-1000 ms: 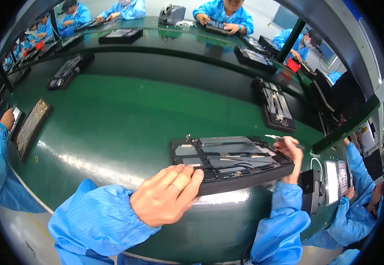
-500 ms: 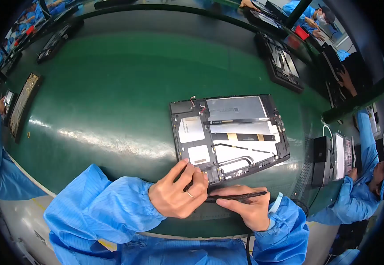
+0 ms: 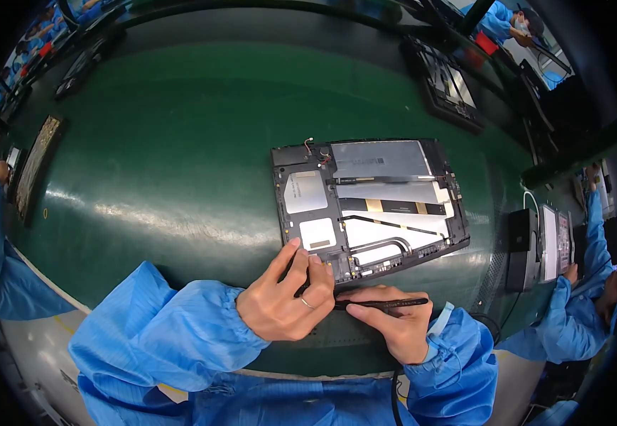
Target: The person assembles internal components and ribbon cables into a tablet casing using tweezers and a precision tool.
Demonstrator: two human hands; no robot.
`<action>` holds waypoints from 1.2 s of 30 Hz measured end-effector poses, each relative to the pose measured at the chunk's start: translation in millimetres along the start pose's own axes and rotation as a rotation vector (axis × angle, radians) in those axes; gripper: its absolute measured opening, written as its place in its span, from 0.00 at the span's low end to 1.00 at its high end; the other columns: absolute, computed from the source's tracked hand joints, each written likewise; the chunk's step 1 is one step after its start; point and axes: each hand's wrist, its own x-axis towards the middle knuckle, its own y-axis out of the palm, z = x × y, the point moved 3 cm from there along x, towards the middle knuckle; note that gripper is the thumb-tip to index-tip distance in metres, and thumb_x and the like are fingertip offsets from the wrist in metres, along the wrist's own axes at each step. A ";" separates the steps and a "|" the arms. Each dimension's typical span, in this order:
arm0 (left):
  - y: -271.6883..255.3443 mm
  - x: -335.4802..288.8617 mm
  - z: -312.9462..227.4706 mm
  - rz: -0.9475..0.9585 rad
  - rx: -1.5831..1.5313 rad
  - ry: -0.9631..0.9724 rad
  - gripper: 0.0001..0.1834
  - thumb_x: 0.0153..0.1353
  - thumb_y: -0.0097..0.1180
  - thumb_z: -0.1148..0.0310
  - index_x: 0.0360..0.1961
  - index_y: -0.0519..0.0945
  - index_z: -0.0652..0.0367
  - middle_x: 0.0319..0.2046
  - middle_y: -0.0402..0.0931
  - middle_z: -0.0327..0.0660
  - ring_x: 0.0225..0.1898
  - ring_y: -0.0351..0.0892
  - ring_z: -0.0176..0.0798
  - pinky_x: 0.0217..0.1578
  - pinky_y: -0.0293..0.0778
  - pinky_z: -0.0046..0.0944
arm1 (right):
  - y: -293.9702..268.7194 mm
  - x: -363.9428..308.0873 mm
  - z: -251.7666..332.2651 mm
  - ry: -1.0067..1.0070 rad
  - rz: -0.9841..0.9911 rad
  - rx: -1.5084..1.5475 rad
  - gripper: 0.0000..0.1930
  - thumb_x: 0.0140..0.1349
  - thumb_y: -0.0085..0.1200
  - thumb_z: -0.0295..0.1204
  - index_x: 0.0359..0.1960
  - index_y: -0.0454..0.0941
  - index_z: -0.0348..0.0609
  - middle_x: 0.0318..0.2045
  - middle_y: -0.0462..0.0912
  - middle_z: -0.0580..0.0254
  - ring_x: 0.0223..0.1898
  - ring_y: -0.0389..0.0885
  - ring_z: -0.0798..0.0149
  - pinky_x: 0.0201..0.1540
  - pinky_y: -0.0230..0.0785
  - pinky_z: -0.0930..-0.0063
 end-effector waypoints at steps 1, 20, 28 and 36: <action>-0.4 0.4 0.6 0.006 0.003 -0.004 0.10 0.39 0.48 0.71 0.25 0.75 0.65 0.27 0.67 0.45 0.33 0.71 0.46 0.41 0.71 0.47 | 0.1 0.6 -0.6 0.023 -0.005 0.023 0.06 0.47 0.53 0.18 0.28 0.77 0.30 0.28 0.79 0.56 0.28 0.76 0.71 0.34 0.66 0.82; -1.2 -0.1 -0.5 0.053 0.008 -0.050 0.09 0.39 0.50 0.72 0.25 0.74 0.64 0.28 0.67 0.45 0.34 0.70 0.45 0.41 0.71 0.48 | -1.9 4.7 -11.4 0.273 -0.089 0.323 0.04 0.41 0.54 0.14 0.22 0.76 0.27 0.24 0.78 0.52 0.26 0.75 0.66 0.34 0.68 0.77; -0.4 1.1 -5.0 0.049 0.022 -0.130 0.10 0.40 0.49 0.72 0.26 0.74 0.65 0.30 0.67 0.47 0.34 0.70 0.48 0.42 0.71 0.50 | 0.7 1.4 -8.3 0.128 -0.004 0.138 0.04 0.47 0.54 0.20 0.25 0.77 0.32 0.25 0.80 0.59 0.27 0.76 0.74 0.33 0.67 0.84; 3.3 -0.4 -11.5 0.081 0.070 -0.162 0.11 0.41 0.49 0.71 0.27 0.74 0.65 0.32 0.66 0.48 0.36 0.69 0.49 0.41 0.70 0.54 | -3.5 1.2 -13.2 0.198 0.005 0.295 0.03 0.48 0.53 0.19 0.25 0.77 0.31 0.25 0.79 0.59 0.27 0.75 0.74 0.33 0.67 0.84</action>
